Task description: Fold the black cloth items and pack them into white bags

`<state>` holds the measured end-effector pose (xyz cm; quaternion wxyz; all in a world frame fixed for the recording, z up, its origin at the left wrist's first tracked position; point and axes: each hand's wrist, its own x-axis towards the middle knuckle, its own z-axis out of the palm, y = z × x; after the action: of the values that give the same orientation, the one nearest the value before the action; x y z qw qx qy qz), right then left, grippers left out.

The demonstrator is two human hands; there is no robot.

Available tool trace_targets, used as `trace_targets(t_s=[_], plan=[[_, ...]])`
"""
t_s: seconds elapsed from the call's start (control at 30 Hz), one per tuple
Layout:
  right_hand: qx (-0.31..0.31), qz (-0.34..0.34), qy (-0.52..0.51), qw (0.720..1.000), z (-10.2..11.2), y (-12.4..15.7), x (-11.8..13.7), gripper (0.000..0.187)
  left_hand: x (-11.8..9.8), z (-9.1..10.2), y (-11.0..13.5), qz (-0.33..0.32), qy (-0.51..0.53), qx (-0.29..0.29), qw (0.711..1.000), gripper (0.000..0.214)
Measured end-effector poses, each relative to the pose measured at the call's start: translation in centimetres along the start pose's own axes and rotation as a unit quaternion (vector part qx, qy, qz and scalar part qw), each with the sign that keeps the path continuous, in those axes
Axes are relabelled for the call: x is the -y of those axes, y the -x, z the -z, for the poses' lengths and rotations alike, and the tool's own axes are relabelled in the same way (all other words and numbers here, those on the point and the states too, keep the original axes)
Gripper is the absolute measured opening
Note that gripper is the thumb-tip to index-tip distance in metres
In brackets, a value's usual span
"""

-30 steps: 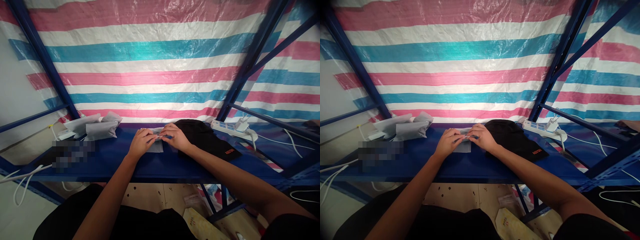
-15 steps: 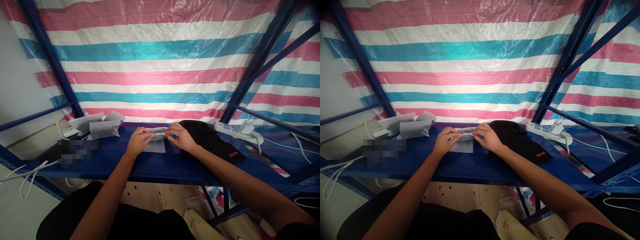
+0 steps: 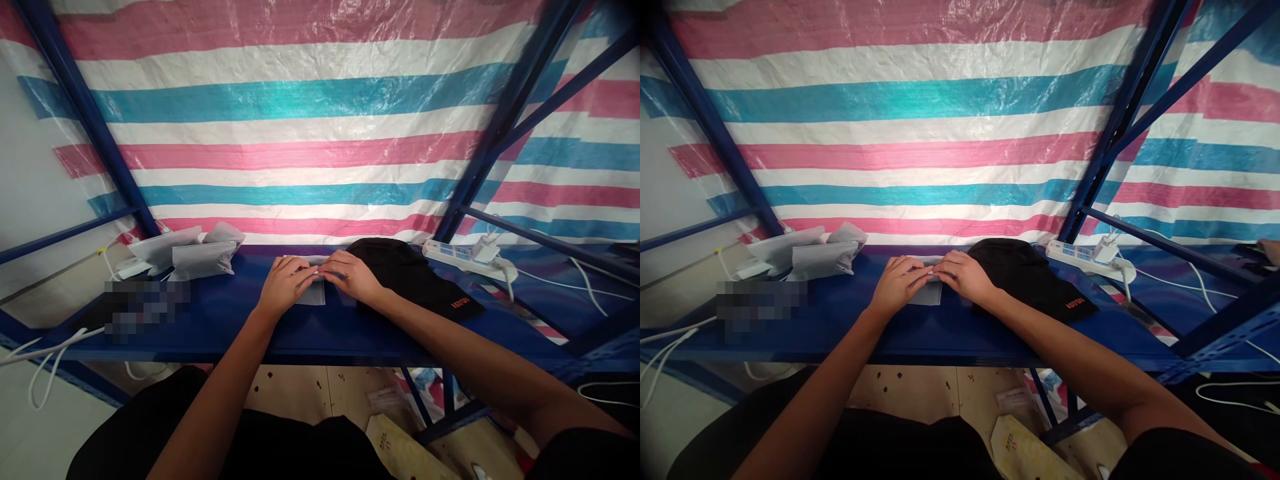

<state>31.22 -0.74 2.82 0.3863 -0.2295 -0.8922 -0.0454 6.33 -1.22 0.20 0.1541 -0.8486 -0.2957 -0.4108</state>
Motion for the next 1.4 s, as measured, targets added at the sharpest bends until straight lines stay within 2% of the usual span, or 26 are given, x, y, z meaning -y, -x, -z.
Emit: trace_targets(t_s=[0.1,0.17,0.3,0.43,0.6,0.8,0.9,1.0,1.07,1.17,1.33,1.4], plan=[[0.009,-0.005,0.003,1.000,0.3,0.1,-0.4,0.019,0.2,0.1,-0.1,0.000,-0.001,0.003,1.000,0.022],[0.006,-0.019,0.010,1.000,0.7,0.2,-0.9,0.019,1.0,0.4,0.2,0.022,-0.002,-0.009,1.000,0.021],[-0.036,-0.074,0.020,0.996,1.6,1.0,-1.9,0.018,3.2,1.1,1.3,0.080,-0.008,-0.065,0.995,0.020],[-0.075,-0.087,0.010,0.993,1.8,1.6,-2.2,0.014,4.2,1.2,1.9,0.093,0.021,-0.076,0.993,0.021],[-0.045,-0.046,-0.001,0.998,1.4,1.4,-1.5,0.015,3.6,1.0,1.8,0.105,0.040,-0.089,0.990,0.021],[-0.038,-0.055,0.008,0.998,0.9,1.1,-0.9,0.018,3.0,0.9,1.8,0.121,0.085,-0.076,0.986,0.021],[-0.046,-0.072,0.045,0.995,0.7,1.2,-1.4,0.023,2.8,1.1,1.7,0.127,0.101,-0.053,0.985,0.024],[-0.023,-0.068,0.091,0.993,0.6,1.5,-2.4,0.021,2.5,1.1,1.7,0.126,0.101,-0.045,0.986,0.026],[0.002,-0.057,0.109,0.992,0.5,1.8,-3.0,0.024,2.3,1.0,1.6,0.121,0.111,-0.037,0.986,0.025],[0.016,-0.057,0.126,0.990,0.4,2.1,-3.3,0.039,1.9,0.6,1.5,0.112,0.138,-0.016,0.984,0.026],[0.020,-0.080,0.161,0.984,0.0,2.0,-2.9,0.034,1.5,0.0,1.3,0.085,0.128,-0.021,0.988,0.026],[0.028,-0.095,0.178,0.979,-0.1,2.0,-2.7,0.041,1.4,-0.2,1.3,0.068,0.111,-0.023,0.991,0.027]])
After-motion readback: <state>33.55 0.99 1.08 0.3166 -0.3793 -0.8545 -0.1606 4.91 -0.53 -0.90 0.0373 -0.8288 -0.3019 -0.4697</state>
